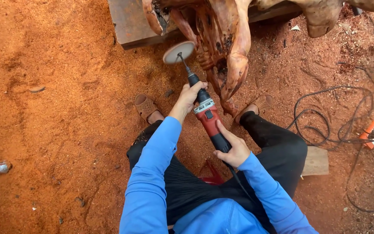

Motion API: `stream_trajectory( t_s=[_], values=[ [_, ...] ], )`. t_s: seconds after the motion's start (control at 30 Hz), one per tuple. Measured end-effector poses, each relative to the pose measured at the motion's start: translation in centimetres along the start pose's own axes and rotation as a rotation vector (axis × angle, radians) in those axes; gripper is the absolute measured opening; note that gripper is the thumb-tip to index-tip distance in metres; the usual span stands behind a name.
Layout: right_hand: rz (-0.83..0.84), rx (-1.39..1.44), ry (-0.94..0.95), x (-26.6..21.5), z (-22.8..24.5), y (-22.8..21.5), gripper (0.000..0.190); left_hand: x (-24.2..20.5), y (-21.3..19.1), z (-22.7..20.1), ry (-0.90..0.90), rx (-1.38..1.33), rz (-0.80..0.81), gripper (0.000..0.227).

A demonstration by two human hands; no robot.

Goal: Polishing a large, intricate wood sculpture using a handheld power polisher

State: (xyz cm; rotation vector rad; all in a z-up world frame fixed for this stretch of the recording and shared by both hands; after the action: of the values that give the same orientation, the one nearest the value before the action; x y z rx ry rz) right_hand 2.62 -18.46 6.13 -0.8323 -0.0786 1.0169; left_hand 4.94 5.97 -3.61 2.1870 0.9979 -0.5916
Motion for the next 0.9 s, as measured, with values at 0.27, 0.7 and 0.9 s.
stream_trajectory(
  t_s=[0.27,0.7,0.9],
  values=[
    [-0.048,-0.005,-0.03,-0.8,0.4,0.0,0.105,-2.6,0.7,-1.8,-0.003,0.009,0.026,0.037],
    [-0.092,-0.011,-0.047,-2.1,-0.7,1.2,0.105,-3.4,0.2,-1.3,-0.019,0.082,0.032,0.043],
    [-0.081,0.017,-0.069,-0.9,-1.4,1.6,0.106,-1.9,-0.4,-0.3,-0.014,0.022,0.003,0.039]
  ],
)
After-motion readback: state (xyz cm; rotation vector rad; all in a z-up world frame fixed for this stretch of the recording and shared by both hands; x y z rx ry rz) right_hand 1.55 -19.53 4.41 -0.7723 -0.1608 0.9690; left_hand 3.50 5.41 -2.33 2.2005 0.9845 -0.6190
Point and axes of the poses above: each hand's wrist, its own x-axis towards the middle knuckle, its own y-axis out of the palm, z = x × y, the point moved 5 cm from there along x, towards the middle knuckle, and after that the axes turned 9 degrees about -x, right-handed, at the moved point
